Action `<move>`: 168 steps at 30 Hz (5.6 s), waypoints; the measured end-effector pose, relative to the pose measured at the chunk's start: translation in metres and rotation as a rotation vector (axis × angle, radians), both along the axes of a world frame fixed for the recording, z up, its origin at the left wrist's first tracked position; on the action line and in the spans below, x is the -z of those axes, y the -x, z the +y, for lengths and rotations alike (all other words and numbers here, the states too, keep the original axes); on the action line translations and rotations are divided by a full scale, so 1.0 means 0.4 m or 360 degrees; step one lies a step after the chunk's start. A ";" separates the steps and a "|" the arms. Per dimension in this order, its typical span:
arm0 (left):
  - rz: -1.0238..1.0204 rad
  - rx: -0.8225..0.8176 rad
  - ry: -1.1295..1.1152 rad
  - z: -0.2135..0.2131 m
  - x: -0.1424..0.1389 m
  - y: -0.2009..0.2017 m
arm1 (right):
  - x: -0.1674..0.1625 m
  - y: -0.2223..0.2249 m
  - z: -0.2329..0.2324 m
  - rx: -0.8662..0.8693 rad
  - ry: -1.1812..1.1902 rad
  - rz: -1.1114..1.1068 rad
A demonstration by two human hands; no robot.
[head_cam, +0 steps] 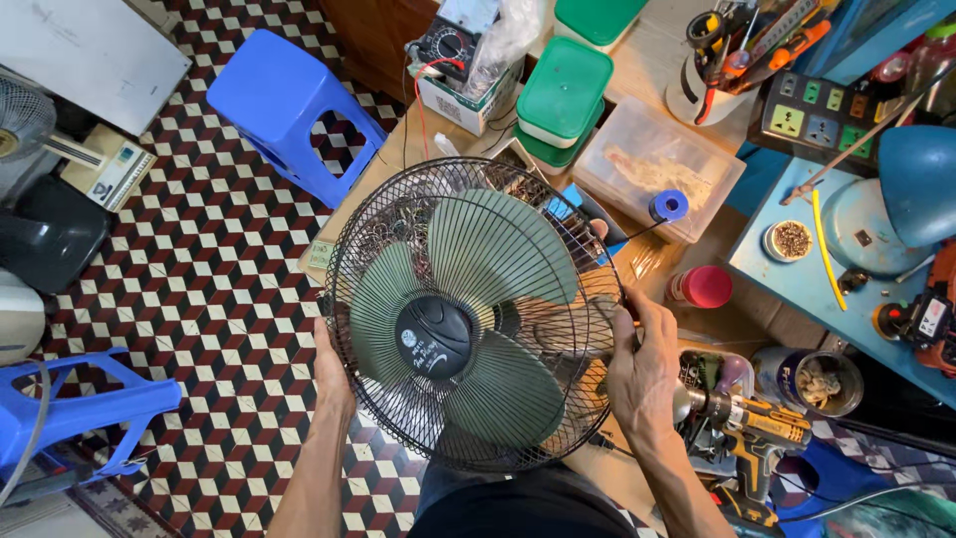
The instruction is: The person uses a cordless drill to remove screws from the base of a grey air fryer, then plugs it in and presses the power button to test it. After placing the air fryer outside, the person picks up a table fan, uses pliers to strip its power cord, and connects the fan to a power supply to test operation.
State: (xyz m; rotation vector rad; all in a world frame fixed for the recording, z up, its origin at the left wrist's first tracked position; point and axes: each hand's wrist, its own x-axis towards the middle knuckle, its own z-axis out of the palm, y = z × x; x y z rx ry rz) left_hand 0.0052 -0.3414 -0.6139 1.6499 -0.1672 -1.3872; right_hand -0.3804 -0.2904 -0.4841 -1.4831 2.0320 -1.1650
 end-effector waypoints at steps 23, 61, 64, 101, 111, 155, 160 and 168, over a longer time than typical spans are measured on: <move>-0.0334 0.0068 0.0091 0.031 -0.077 0.023 | 0.181 0.472 0.135 0.0122 -0.1061 -0.0428; -0.0230 0.0071 0.0402 0.103 -0.046 0.048 | -0.045 0.358 0.361 -0.0617 -0.1397 -0.0891; -0.0262 0.0138 0.0430 0.108 -0.028 0.044 | -0.052 0.305 0.355 -0.0638 -0.1612 -0.0871; -0.0239 0.0141 0.0391 0.125 0.007 0.035 | -0.099 0.314 0.275 -0.0596 -0.2044 -0.0616; -0.0183 0.0392 0.0540 0.120 -0.014 0.021 | -0.152 0.295 0.225 -0.0723 -0.2164 -0.0257; -0.0293 0.0236 0.0530 0.087 -0.033 0.048 | 0.201 0.400 0.311 -0.0051 -0.1434 0.0492; -0.0348 0.0190 0.0462 0.064 -0.042 0.040 | 0.137 0.160 0.377 0.0000 -0.0823 -0.1152; -0.0546 0.0331 0.0366 -0.026 -0.154 0.099 | 0.022 0.006 0.247 0.0375 -0.0443 -0.1151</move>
